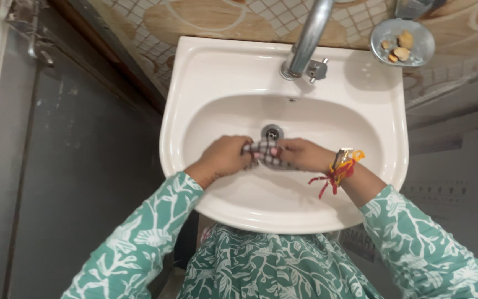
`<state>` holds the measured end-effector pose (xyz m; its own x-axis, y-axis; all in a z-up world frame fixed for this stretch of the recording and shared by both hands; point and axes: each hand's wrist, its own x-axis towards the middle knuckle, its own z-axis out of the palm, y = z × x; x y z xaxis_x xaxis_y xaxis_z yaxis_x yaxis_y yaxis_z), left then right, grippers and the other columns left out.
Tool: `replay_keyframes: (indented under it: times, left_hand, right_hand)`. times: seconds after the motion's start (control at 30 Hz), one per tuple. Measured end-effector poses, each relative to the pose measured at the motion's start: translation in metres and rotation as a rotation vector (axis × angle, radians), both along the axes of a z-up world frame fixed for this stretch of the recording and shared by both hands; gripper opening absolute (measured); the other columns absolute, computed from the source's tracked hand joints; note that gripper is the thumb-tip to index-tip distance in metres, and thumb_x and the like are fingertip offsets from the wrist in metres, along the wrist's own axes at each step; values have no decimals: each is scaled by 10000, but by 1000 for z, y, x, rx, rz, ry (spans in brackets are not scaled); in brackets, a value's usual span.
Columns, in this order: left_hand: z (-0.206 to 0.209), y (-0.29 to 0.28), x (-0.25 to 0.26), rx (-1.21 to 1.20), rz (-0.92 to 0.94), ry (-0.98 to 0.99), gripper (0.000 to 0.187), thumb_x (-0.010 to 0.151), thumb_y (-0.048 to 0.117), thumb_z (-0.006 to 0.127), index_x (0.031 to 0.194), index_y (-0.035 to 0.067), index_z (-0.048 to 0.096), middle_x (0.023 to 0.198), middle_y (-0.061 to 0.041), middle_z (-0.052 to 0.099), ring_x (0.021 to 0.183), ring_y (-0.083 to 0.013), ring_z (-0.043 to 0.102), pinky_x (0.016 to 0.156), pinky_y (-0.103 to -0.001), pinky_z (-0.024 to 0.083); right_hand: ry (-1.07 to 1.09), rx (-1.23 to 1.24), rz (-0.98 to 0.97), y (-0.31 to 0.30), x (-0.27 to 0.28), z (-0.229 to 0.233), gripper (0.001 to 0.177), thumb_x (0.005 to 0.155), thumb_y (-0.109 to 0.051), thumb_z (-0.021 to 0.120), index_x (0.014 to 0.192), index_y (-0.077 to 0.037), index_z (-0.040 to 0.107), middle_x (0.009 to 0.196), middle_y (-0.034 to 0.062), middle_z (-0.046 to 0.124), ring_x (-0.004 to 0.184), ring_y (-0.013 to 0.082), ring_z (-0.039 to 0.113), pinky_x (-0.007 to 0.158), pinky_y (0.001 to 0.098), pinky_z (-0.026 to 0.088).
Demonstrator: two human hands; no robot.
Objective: The person wipes the interior and edges of a sink and a faucet with a cloth, and then wipes the faucet with a small piece of paper.
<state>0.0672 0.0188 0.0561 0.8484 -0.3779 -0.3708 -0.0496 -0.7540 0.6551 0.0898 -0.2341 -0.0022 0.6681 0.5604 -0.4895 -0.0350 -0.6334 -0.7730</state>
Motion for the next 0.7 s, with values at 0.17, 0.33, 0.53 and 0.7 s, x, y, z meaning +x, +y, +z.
replay_keyframes:
  times: [0.17, 0.33, 0.53, 0.7]
  left_hand:
    - [32, 29, 37, -3, 142, -282, 222, 862, 179, 652, 1050, 103, 744, 976, -193, 731, 926, -402, 675, 819, -503, 526]
    - [37, 46, 76, -61, 255, -725, 275, 888, 29, 599, 1136, 48, 716, 1105, -189, 722, 1047, -394, 656, 901, -496, 521]
    - [-10, 50, 102, 265, 196, -990, 517, 822, -24, 616, 1338, -3, 592, 1428, -195, 547, 1348, -429, 470, 1085, -553, 425]
    - [-49, 58, 95, 413, 89, -557, 585, 900, 108, 599, 1464, 16, 475, 1524, -249, 402, 1435, -470, 312, 1159, -602, 256]
  right_hand:
    - [-170, 187, -85, 39, 48, 38, 272, 1042, -295, 571, 1126, -61, 681, 913, 20, 676, 840, 105, 579, 767, 291, 516]
    - [-491, -81, -224, 91, 82, 90, 270, 1091, -287, 561, 1122, -30, 637, 852, 145, 673, 789, 246, 650, 745, 385, 513]
    - [-1329, 33, -93, 123, 104, 60, 378, 1011, -129, 623, 1365, -5, 584, 1446, 215, 595, 1359, 424, 541, 1090, 520, 487]
    - [-1042, -295, 81, 130, 101, 7, 471, 950, -253, 628, 1363, -33, 572, 1601, 202, 389, 1493, 434, 322, 1117, 662, 330]
